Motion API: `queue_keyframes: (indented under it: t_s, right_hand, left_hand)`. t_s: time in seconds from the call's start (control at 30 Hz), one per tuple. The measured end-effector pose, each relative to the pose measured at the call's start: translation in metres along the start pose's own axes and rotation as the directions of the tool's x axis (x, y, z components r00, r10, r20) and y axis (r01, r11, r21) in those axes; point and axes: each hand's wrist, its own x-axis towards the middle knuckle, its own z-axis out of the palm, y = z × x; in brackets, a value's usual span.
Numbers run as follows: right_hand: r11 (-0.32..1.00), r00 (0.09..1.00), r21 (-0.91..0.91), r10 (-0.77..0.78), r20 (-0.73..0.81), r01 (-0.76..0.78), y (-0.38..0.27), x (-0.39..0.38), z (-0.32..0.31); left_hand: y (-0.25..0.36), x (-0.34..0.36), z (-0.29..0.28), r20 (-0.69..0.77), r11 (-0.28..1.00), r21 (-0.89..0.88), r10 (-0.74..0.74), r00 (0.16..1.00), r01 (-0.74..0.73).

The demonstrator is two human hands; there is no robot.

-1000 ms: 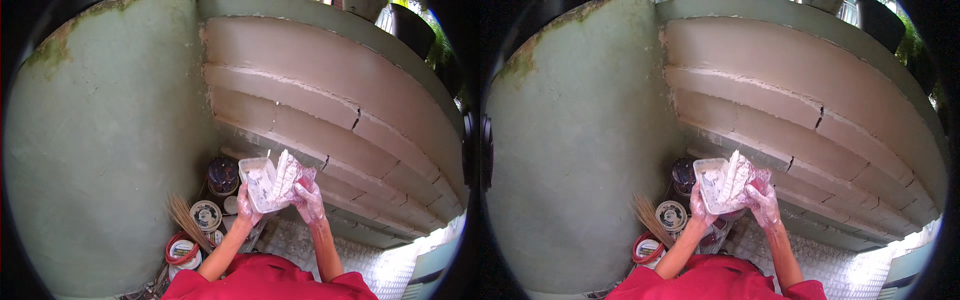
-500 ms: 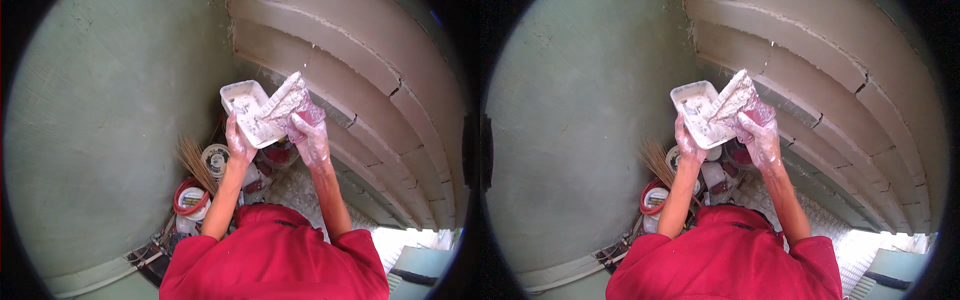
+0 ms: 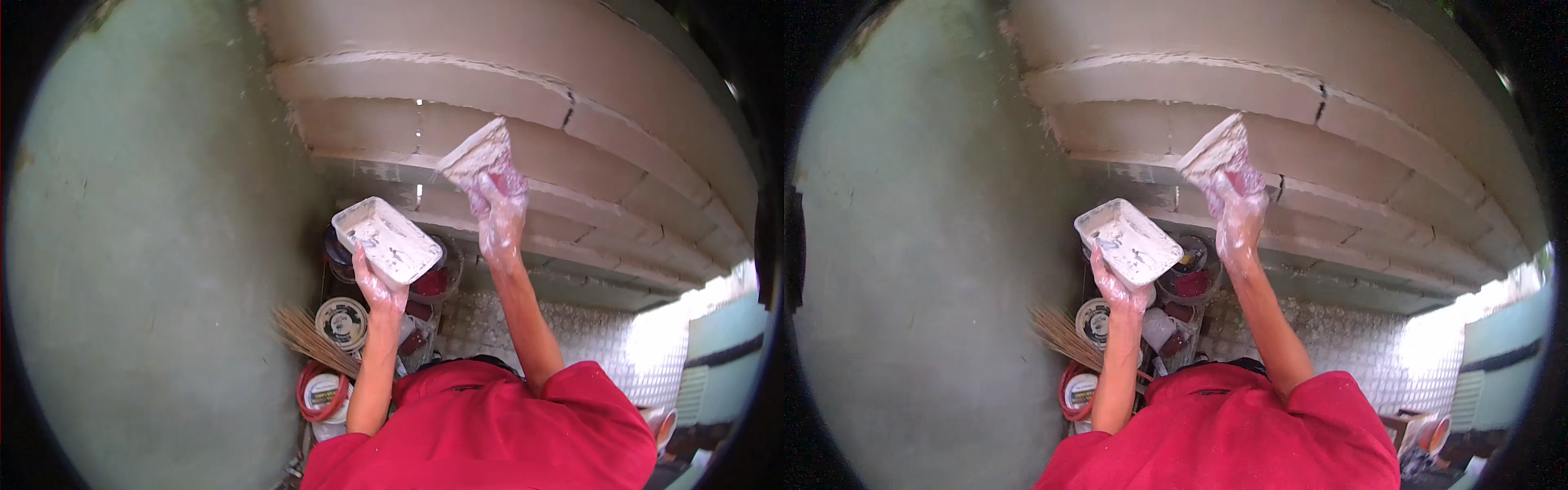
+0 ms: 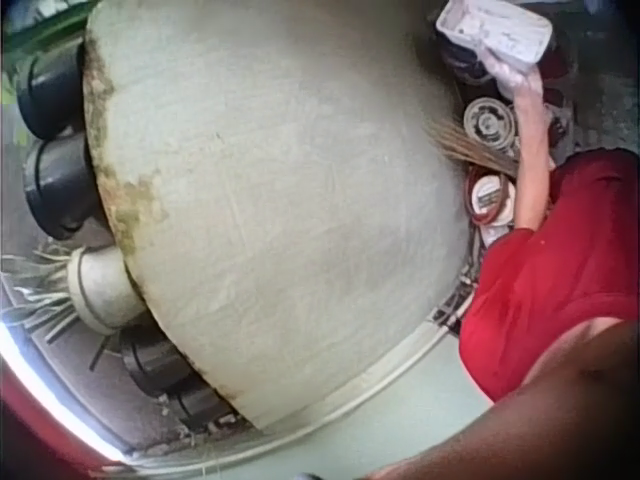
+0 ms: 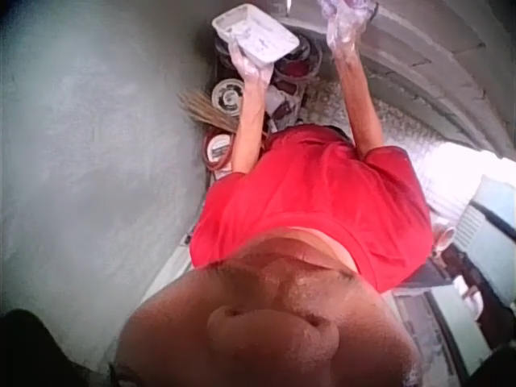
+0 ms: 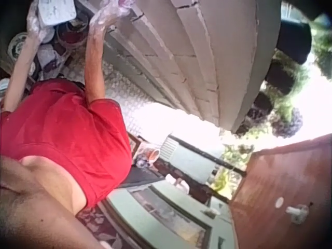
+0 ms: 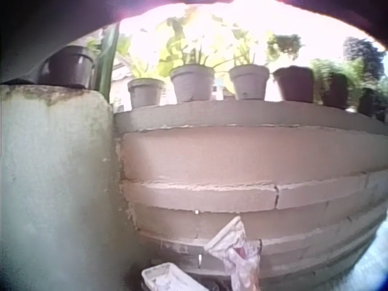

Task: Filling gaps between concrete blocks on an outdoor wall using plaster and a scraper.

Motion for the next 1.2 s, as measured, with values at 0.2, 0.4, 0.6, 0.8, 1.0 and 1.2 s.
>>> queue_keyframes:
  t_s: [0.2, 0.4, 0.6, 0.8, 1.0, 1.2]
  right_hand:
    - [0.812, 0.865, -0.519, -0.440, -0.243, 0.267, -0.017, 0.081, -0.035]
    - [0.545, 0.728, -0.724, -0.680, -0.087, 0.423, -0.024, 0.086, -0.015]
    - [-0.051, 0.364, -0.770, -0.860, 0.357, 0.636, -0.030, 0.110, 0.002]
    - [-0.400, 0.422, -0.780, -0.674, 0.606, 0.482, 0.011, 0.168, -0.043]
    - [-0.370, 0.510, -0.799, -0.624, 0.592, 0.473, 0.030, 0.177, -0.054]
    - [-0.396, 0.513, -0.804, -0.623, 0.590, 0.444, 0.028, 0.163, -0.046]
  left_hand:
    - [-0.006, 0.002, 0.006, -0.016, 0.995, 0.084, -0.057, 0.998, 0.058]
    - [0.000, 0.005, -0.011, -0.064, 0.988, 0.105, -0.103, 0.993, 0.109]
    - [0.002, 0.004, -0.016, -0.103, 0.978, 0.148, -0.132, 0.986, 0.147]
    - [0.008, 0.003, -0.023, -0.143, 0.972, 0.154, -0.155, 0.977, 0.177]
    - [0.010, 0.000, -0.027, -0.213, 0.971, 0.141, -0.160, 0.964, 0.192]
    - [0.013, 0.004, -0.020, -0.202, 0.961, 0.126, -0.218, 0.955, 0.246]
